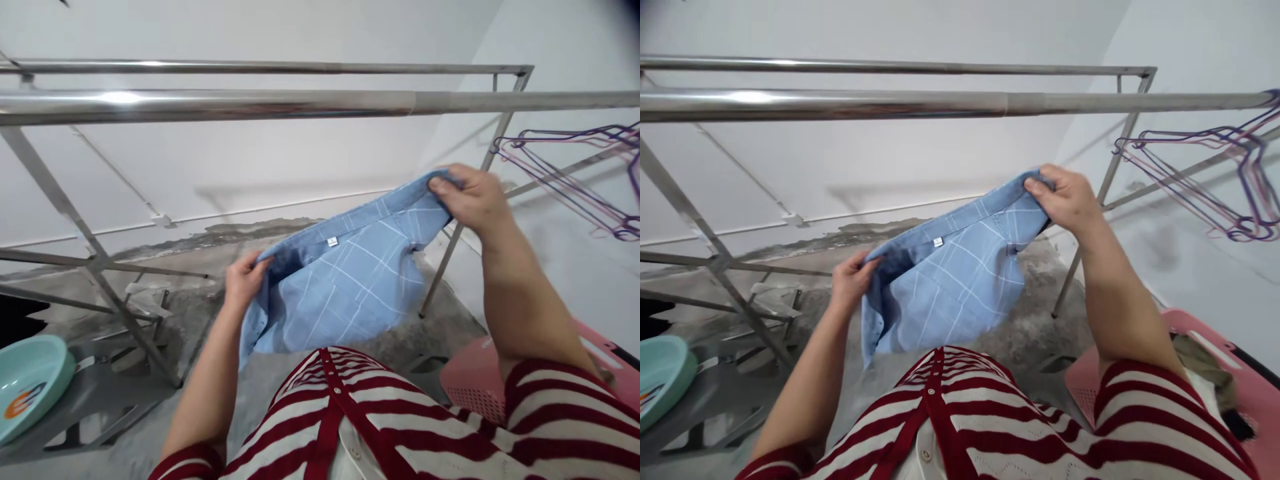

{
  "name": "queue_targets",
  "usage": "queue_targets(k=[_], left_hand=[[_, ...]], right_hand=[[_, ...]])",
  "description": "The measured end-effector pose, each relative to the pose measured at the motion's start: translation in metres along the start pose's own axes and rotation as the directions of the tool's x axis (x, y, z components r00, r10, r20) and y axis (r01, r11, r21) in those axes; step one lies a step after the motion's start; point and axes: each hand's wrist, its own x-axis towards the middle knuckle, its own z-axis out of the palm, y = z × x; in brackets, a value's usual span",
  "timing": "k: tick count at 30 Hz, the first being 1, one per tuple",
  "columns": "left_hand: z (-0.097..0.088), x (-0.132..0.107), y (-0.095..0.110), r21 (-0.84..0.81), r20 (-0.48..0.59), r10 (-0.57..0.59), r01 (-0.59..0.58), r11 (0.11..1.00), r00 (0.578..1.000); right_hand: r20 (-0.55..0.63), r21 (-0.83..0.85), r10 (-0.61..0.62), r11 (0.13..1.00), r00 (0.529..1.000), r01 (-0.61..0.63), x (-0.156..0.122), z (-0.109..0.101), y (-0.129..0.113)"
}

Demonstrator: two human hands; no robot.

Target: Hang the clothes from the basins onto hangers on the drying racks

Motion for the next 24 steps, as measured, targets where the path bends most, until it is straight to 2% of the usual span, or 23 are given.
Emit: queue_targets(k=[2, 4, 7, 9, 10, 11, 12, 13, 14, 15, 16, 17, 18, 20, 22, 24], left_hand=[[-0.012, 0.010, 0.009, 0.104, -0.113, 0.024, -0.012, 0.994, 0.993], [-0.022, 0.017, 0.031, 0.207, -0.164, 0.087, -0.052, 0.977, 0.983], [-0.031, 0.011, 0.071, 0.298, -0.268, 0.213, -0.130, 0.946, 0.940], [-0.031, -0.001, 0.087, 0.336, -0.424, 0.249, -0.104, 0.936, 0.871], [-0.028, -0.009, 0.089, 0.343, -0.410, 0.205, -0.058, 0.937, 0.889], [-0.023, -0.016, 0.085, 0.342, -0.386, 0.141, 0.000, 0.940, 0.912], [-0.016, -0.022, 0.079, 0.363, -0.277, 0.040, 0.066, 0.929, 0.960], [-0.009, -0.027, 0.070, 0.419, -0.098, -0.098, 0.131, 0.898, 0.990], [-0.001, -0.031, 0.060, 0.506, 0.067, -0.242, 0.176, 0.844, 0.968], [0.007, -0.034, 0.052, 0.588, 0.160, -0.343, 0.190, 0.786, 0.925], [0.014, -0.037, 0.046, 0.621, 0.199, -0.366, 0.172, 0.765, 0.909], [0.020, -0.038, 0.044, 0.623, 0.209, -0.371, 0.169, 0.764, 0.905], [0.026, -0.039, 0.044, 0.603, 0.162, -0.346, 0.185, 0.776, 0.924], [0.036, -0.042, 0.054, 0.536, -0.018, -0.249, 0.220, 0.815, 0.968], [0.049, -0.046, 0.065, 0.433, -0.149, -0.147, 0.198, 0.880, 0.978], [0.063, -0.052, 0.068, 0.346, -0.072, -0.077, 0.097, 0.933, 0.994]], right_hand=[[0.047, -0.104, 0.036, 0.994, 0.998, -0.031, -0.015, 0.006, 0.027], [0.030, -0.149, 0.049, 0.988, 0.998, -0.044, -0.031, 0.013, 0.047], [-0.140, -0.197, 0.028, 0.979, 0.990, -0.055, -0.060, 0.020, 0.058], [-0.274, -0.216, 0.078, 0.966, 0.958, -0.141, -0.084, 0.026, 0.061], [-0.311, -0.213, 0.134, 0.955, 0.941, -0.206, -0.098, 0.030, 0.064], [-0.297, -0.208, 0.209, 0.938, 0.932, -0.276, -0.112, 0.036, 0.069], [-0.214, -0.209, 0.295, 0.918, 0.931, -0.338, -0.127, 0.043, 0.076], [-0.074, -0.229, 0.380, 0.893, 0.922, -0.386, -0.141, 0.051, 0.084], [0.106, -0.272, 0.441, 0.875, 0.891, -0.401, -0.155, 0.058, 0.094], [0.226, -0.308, 0.472, 0.865, 0.852, -0.397, -0.167, 0.064, 0.104], [0.290, -0.321, 0.471, 0.868, 0.833, -0.379, -0.177, 0.068, 0.113], [0.323, -0.324, 0.466, 0.872, 0.824, -0.366, -0.185, 0.071, 0.120], [0.322, -0.315, 0.456, 0.878, 0.830, -0.361, -0.190, 0.071, 0.126], [0.286, -0.278, 0.445, 0.886, 0.849, -0.371, -0.196, 0.067, 0.135], [0.258, -0.244, 0.443, 0.890, 0.859, -0.385, -0.198, 0.059, 0.140], [0.258, -0.228, 0.437, 0.894, 0.862, -0.386, -0.201, 0.050, 0.145]])
